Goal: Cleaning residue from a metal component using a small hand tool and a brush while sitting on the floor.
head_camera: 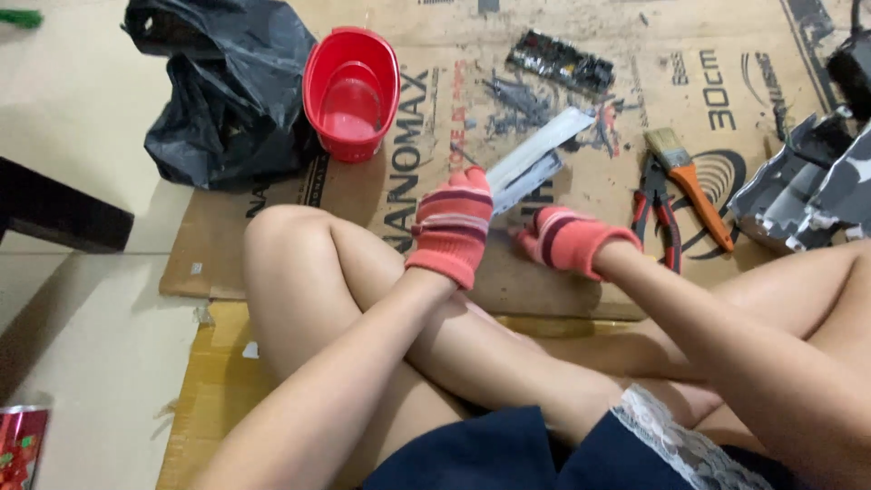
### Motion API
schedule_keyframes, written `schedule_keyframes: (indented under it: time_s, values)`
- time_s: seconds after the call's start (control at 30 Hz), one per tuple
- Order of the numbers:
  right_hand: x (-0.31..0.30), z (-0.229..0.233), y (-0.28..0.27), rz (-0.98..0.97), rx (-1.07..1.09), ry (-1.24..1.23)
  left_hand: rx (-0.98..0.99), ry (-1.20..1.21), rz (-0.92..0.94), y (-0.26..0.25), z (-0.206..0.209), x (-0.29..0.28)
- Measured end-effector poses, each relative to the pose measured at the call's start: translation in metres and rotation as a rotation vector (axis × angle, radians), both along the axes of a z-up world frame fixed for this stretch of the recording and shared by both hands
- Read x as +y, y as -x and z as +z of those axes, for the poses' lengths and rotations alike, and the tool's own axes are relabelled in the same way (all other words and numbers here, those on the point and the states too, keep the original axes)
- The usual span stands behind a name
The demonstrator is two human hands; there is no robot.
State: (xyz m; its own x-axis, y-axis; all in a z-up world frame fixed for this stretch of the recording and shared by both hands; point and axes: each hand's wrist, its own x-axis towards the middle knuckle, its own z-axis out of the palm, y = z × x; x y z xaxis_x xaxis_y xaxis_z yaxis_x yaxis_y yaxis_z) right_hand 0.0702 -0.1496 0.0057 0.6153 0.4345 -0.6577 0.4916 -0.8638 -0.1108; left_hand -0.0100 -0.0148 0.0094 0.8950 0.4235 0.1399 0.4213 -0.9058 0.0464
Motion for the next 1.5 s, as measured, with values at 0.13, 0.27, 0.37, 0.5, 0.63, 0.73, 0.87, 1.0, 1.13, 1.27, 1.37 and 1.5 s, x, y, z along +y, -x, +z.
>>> schedule_keyframes:
  time_s: [0.13,0.27,0.37,0.5,0.63,0.73,0.87,1.0,1.13,1.27,1.37,1.5]
  values:
    - [-0.015,0.034,0.009,-0.118,-0.043,-0.091,0.014,0.013,0.024,-0.001,-0.004,0.005]
    - [-0.036,0.045,-0.029,-0.293,0.009,-0.248,0.014,0.019,0.024,-0.011,-0.002,0.022]
    - [-0.055,0.053,-0.049,-0.295,0.014,-0.278,0.012,0.027,0.007,-0.007,-0.002,0.04]
    - [-0.055,0.008,-0.079,-0.264,0.122,-0.387,0.023,0.018,0.023,0.0,-0.004,0.04]
    - [-0.037,-0.028,-0.1,0.014,-0.162,-0.222,0.035,0.006,0.032,-0.002,-0.006,0.038]
    - [-0.025,-0.025,-0.097,0.052,-0.26,-0.211,0.036,0.001,0.04,-0.001,-0.007,0.038]
    - [-0.018,-0.031,-0.1,0.086,-0.243,-0.122,0.024,-0.005,0.042,0.004,-0.01,0.039]
    - [-0.008,-0.039,-0.106,0.172,-0.283,-0.054,0.006,-0.009,0.029,0.001,-0.01,0.041]
    - [-0.001,-0.015,-0.092,0.085,-0.147,-0.05,-0.018,-0.012,0.038,-0.001,-0.011,0.041]
    - [-0.002,-0.006,-0.07,-0.146,0.004,-0.203,-0.022,-0.013,0.038,0.001,-0.016,0.041]
    - [0.027,0.004,-0.027,-0.04,0.096,-0.201,-0.015,-0.013,0.051,-0.001,-0.018,0.043]
    - [0.015,0.011,-0.014,0.005,0.062,-0.214,0.011,-0.002,0.033,0.0,-0.027,0.041]
